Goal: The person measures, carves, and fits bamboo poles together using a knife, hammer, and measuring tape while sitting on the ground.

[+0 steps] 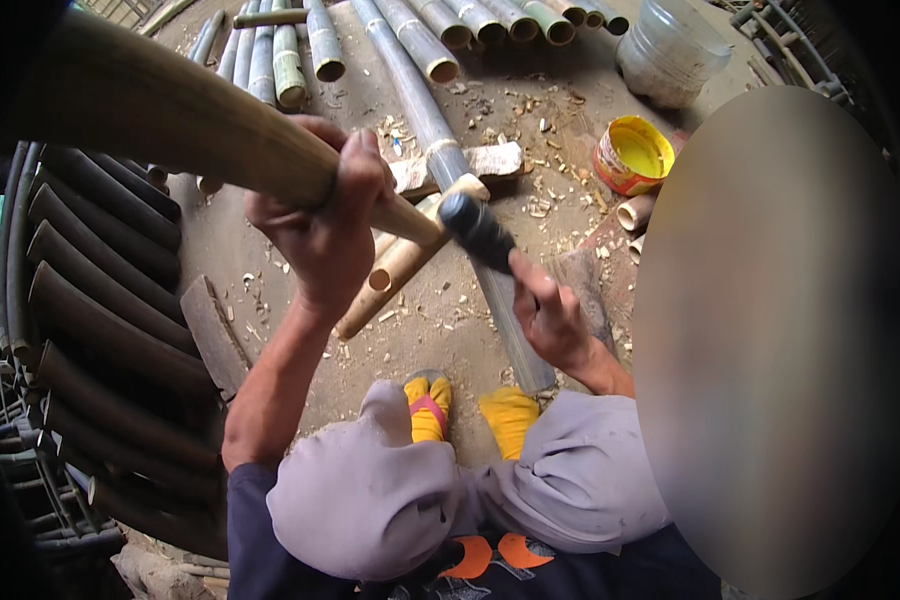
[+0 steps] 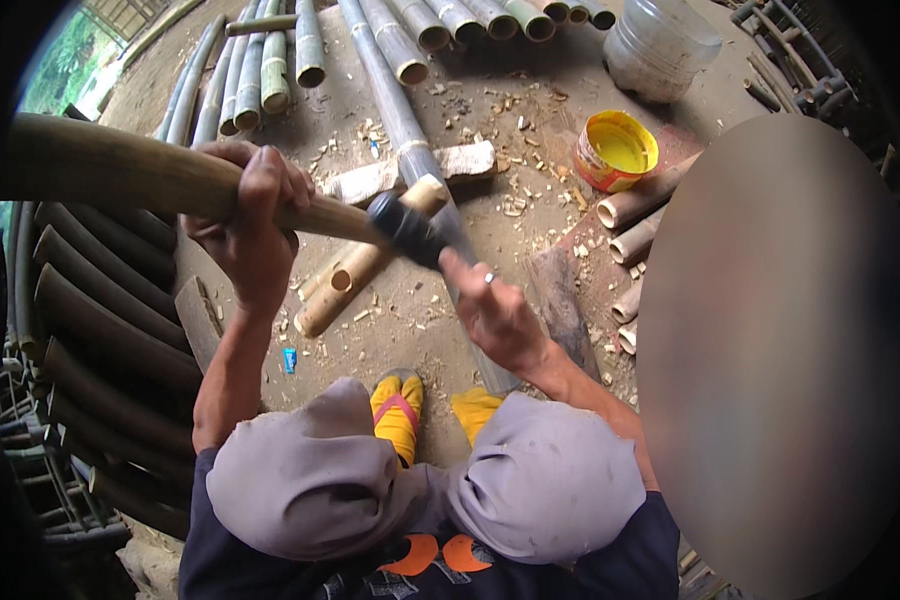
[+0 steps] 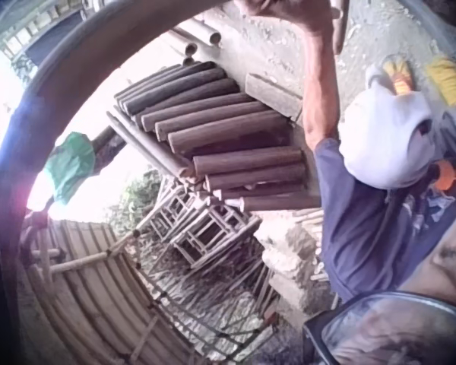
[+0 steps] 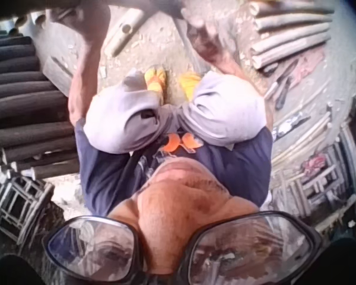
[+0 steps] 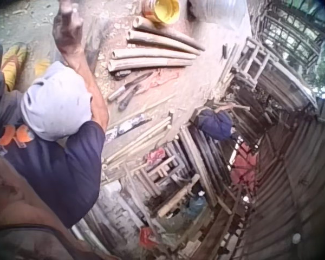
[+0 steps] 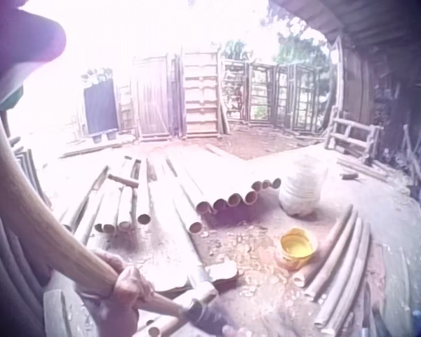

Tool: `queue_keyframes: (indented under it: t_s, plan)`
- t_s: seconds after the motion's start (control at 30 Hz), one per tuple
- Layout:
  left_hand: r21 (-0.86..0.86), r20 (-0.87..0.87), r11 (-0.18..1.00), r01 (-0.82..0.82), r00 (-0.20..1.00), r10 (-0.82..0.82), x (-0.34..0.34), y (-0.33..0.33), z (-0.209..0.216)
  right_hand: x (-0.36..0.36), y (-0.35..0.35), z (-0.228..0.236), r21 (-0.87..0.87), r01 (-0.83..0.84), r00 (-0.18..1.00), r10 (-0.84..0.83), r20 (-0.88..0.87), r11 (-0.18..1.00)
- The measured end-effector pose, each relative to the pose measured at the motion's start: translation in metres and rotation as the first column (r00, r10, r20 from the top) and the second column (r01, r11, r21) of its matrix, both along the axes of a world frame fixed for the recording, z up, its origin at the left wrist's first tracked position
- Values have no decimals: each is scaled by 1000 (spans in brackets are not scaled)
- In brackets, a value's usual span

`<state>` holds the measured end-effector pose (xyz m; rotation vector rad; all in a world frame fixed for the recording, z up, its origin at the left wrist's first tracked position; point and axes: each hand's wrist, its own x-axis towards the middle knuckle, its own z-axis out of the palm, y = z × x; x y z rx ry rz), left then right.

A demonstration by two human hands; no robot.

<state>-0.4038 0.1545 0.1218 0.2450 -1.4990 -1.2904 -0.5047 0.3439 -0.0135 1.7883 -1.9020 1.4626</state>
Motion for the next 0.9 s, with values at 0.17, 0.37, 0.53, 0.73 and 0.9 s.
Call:
queue_keyframes:
  t_s: [0.17, 0.37, 0.53, 0.73, 0.9]
  plan:
    - [34, -44, 999, 33, 999, -31, -4, 2, 0, 35, 6, -7, 189, -248, 955, 272, -115, 950]
    - [-27, -52, 998, -50, 997, 49, 0, -4, 10, 56, -5, -4, 369, -297, 946, 219, 238, 881]
    - [-31, -137, 999, 15, 990, -19, 5, -10, 33, 46, 2, -7, 20, -104, 994, 104, -26, 994]
    - [109, -39, 985, 133, 991, -130, 11, -11, 37, -15, 41, -2, 149, 294, 916, -323, 238, 944]
    - [137, 276, 987, 84, 954, -120, 30, -20, 2, -61, 120, -47, 413, 522, 759, -627, 175, 747]
